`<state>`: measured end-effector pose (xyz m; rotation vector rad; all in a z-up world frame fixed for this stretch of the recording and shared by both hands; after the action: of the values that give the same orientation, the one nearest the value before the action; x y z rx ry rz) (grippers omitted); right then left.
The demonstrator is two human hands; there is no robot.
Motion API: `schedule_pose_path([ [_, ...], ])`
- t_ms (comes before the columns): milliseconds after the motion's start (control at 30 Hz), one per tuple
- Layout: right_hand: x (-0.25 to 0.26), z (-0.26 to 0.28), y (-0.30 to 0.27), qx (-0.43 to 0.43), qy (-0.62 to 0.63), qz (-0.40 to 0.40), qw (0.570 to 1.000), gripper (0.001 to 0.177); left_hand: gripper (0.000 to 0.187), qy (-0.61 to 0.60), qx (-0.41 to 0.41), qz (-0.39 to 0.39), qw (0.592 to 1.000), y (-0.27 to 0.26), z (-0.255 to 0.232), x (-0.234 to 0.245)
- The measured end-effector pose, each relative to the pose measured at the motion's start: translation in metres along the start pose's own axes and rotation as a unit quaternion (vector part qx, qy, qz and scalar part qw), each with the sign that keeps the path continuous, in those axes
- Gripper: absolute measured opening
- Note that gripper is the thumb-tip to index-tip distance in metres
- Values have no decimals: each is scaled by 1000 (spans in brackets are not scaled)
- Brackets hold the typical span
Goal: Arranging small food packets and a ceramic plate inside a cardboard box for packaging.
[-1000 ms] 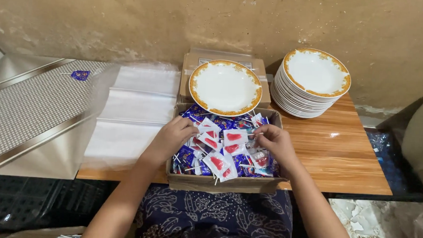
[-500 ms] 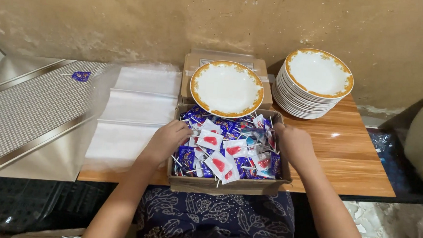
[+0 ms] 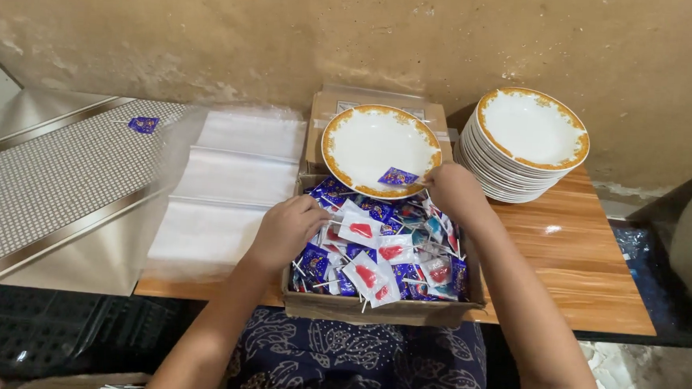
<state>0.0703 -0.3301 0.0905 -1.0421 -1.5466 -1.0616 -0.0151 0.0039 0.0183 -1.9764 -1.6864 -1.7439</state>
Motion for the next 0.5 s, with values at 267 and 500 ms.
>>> schedule_pose_path([
  [267,-77,41,77,-1,-64,-68,996,5,15,10,74,86,993,-8,2,-9],
  [500,-56,65,78,-64,108,-96,987,2,14,-5,125,122,985,-19,3,-13],
])
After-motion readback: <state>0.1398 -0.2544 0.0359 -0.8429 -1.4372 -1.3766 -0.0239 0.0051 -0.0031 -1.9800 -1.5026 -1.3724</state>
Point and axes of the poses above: each hand's wrist, its own y-axis towards the middle knuckle, its own x-axis out of the back of the hand, z = x × y, the point moved 1 cm from there along y, towards the middle knuckle, and after that the axes turned 15 degrees about -y, right-handed, at the moved point
